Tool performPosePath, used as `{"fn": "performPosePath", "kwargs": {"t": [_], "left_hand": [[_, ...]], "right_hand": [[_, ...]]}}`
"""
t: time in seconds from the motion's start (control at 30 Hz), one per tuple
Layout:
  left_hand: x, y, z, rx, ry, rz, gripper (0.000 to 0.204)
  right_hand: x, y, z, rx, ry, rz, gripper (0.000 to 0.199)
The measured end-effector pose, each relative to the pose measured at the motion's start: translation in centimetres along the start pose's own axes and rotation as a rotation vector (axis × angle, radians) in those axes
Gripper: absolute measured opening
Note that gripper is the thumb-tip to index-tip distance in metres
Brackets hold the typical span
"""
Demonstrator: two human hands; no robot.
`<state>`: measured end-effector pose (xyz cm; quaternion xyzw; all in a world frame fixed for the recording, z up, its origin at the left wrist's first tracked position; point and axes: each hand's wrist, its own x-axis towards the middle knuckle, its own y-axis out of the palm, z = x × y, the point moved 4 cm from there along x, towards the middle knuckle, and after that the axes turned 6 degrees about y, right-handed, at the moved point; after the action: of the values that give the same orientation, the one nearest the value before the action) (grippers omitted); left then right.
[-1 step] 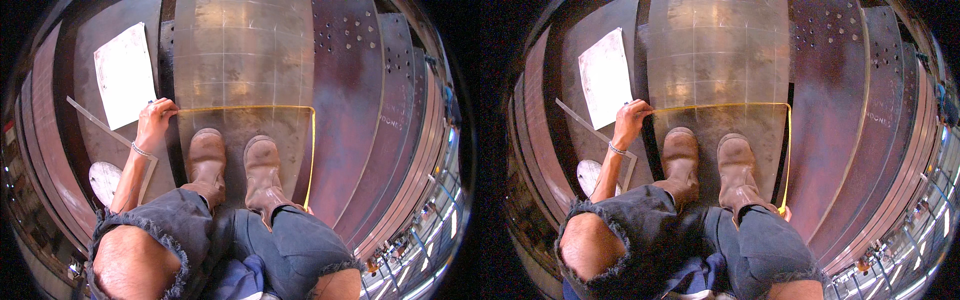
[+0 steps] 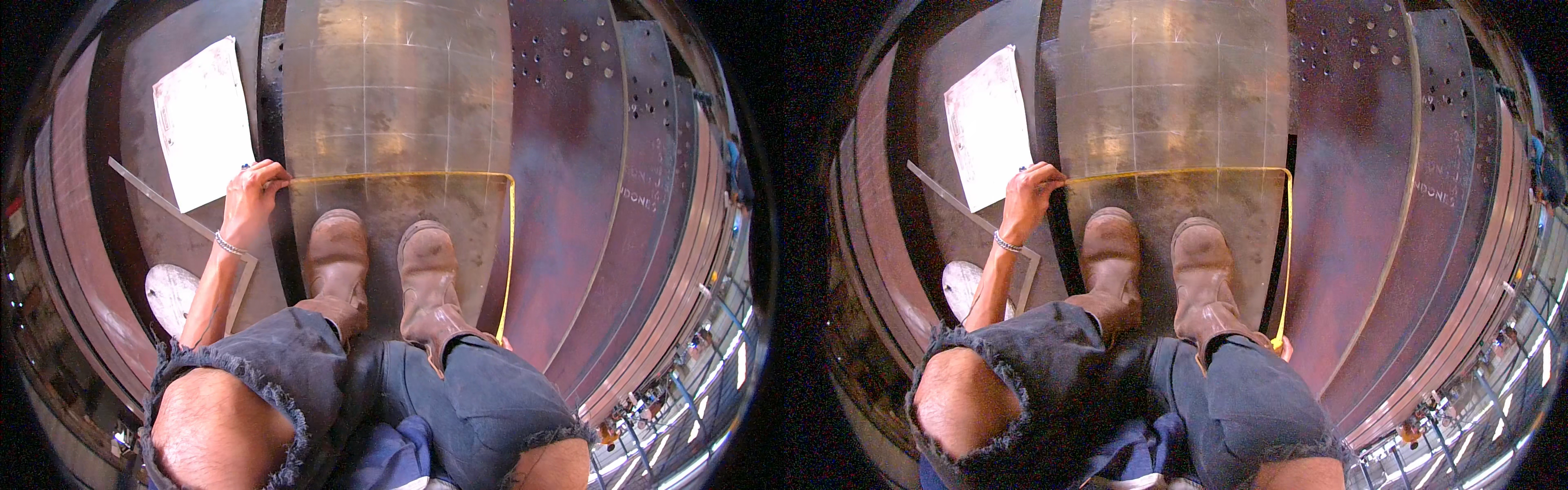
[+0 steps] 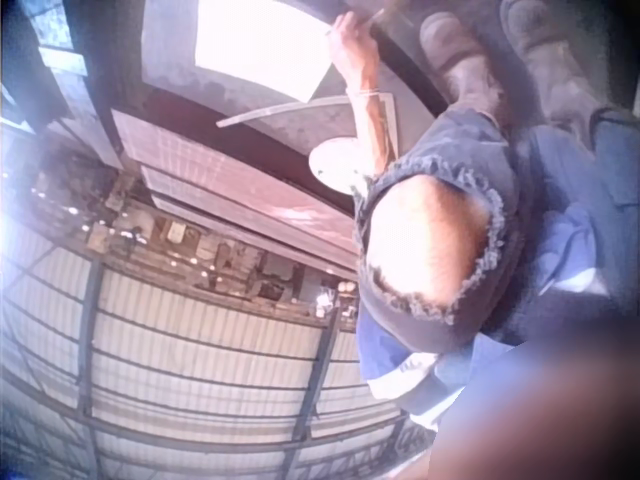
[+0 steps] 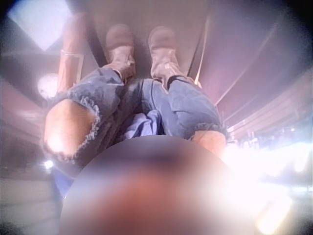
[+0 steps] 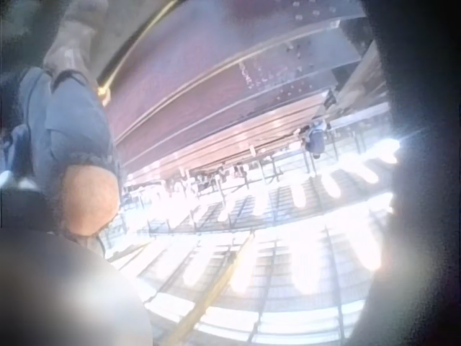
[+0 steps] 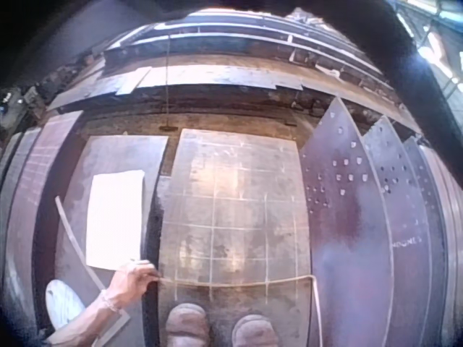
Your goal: The person measures a large metal sheet using a yellow tape measure and marks measurements with a white marker. The person repeatedly measures different sections of the sheet and makes marks to indicate specific dimensions.
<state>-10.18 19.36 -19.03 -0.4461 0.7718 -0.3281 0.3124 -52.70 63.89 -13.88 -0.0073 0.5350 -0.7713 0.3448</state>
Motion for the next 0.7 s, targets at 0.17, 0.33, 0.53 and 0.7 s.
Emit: {"fn": "performPosePath", "kwargs": {"t": [0.17, 0.33, 0.53, 0.7], "left_hand": [[-0.4, -0.4, 0.4, 0.01, -0.009, -0.01, 0.007], [0.5, -0.3, 0.1, -0.016, 0.013, -0.012, 0.007], [0.6, 0.3, 0.3, -0.021, 0.022, -0.014, 0.005], [0.5, -0.3, 0.2, -0.001, 0.029, -0.015, 0.003]], "right_hand": [[0.3, 0.0, 0.6, 0.007, -0.012, 0.033, 0.061], [0.5, -0.2, 0.7, 0.025, -0.022, 0.022, 0.062], [0.5, -0.3, 1.4, 0.019, -0.033, 0.02, 0.063], [0.7, -0.2, 2.1, 0.031, -0.044, 0.031, 0.063]]}}
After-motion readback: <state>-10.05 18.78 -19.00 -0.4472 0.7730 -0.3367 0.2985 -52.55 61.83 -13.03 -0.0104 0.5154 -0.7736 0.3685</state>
